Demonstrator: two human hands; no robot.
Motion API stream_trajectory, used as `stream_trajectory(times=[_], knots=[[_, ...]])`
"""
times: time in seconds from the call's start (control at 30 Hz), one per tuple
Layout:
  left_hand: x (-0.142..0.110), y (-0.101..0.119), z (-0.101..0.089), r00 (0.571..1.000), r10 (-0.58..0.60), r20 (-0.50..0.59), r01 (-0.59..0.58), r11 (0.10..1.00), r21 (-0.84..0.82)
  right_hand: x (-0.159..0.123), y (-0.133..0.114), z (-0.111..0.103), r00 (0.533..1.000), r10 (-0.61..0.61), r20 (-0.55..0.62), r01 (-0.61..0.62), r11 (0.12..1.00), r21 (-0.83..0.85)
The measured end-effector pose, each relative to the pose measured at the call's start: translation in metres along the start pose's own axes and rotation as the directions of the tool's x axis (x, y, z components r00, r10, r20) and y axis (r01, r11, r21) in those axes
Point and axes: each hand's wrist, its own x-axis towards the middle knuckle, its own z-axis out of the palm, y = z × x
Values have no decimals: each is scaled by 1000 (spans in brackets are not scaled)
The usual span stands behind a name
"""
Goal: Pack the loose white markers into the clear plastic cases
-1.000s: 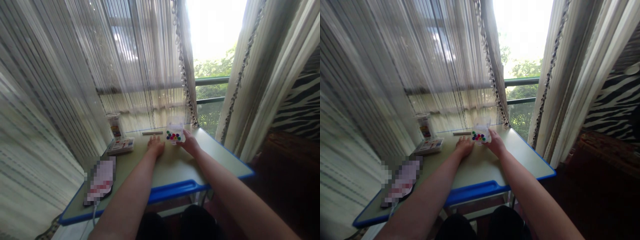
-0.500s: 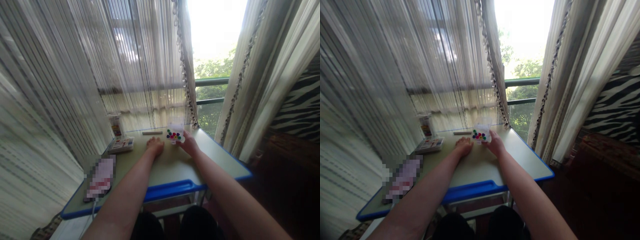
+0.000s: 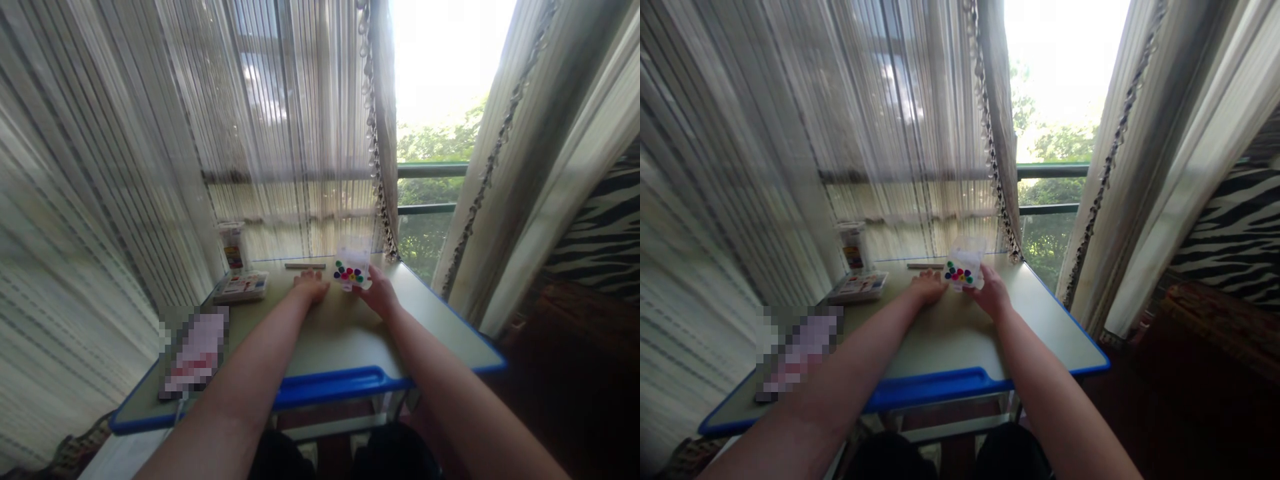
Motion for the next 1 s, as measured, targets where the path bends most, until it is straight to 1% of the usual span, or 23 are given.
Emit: stream_trajectory(times=[0.13, 0.2, 0.27, 0.37, 0.43, 0.5, 0.6, 0.67, 0.8, 0.83, 0.93, 1.0], knots=[[11, -6, 3, 988, -67, -136, 66, 998, -17, 1, -2, -1, 1000, -10, -6, 10, 1000, -13], [16, -10, 6, 983, -67, -173, 64, 998, -21, 1, -3, -1, 1000, -12, -21, 11, 1000, -7], [20, -15, 9, 987, -76, -144, 72, 997, -34, 0, -3, -1, 999, -11, -41, 10, 1000, -5], [26, -19, 11, 994, -113, -12, 112, 991, -68, -1, -3, -1, 998, -13, -55, 13, 1000, -13], [27, -19, 12, 994, -104, 20, 106, 991, -83, -1, -3, -1, 999, -19, -47, 19, 1000, -13], [27, -18, 13, 995, -99, 3, 99, 991, -87, -1, -2, -1, 999, -22, -30, 22, 1000, -13], [26, -17, 14, 990, -113, -85, 108, 992, -69, 0, 0, 1, 1000, -19, 2, 19, 1000, -10], [25, -17, 14, 987, -99, -130, 93, 994, -52, 1, 3, 3, 1000, -8, 24, 8, 1000, 12], [22, -18, 11, 997, -24, -67, 23, 1000, -14, 1, 6, 4, 999, 24, 48, -27, 998, 58], [21, -18, 10, 998, -16, -67, 16, 1000, 0, 1, 7, 4, 998, 28, 51, -31, 998, 63], [16, -14, 7, 992, -10, -124, 14, 999, 36, 2, 7, 3, 998, 30, 51, -34, 997, 69], [12, -10, 5, 990, 0, -141, 6, 999, 42, 3, 8, 2, 999, 20, 49, -23, 998, 63]])
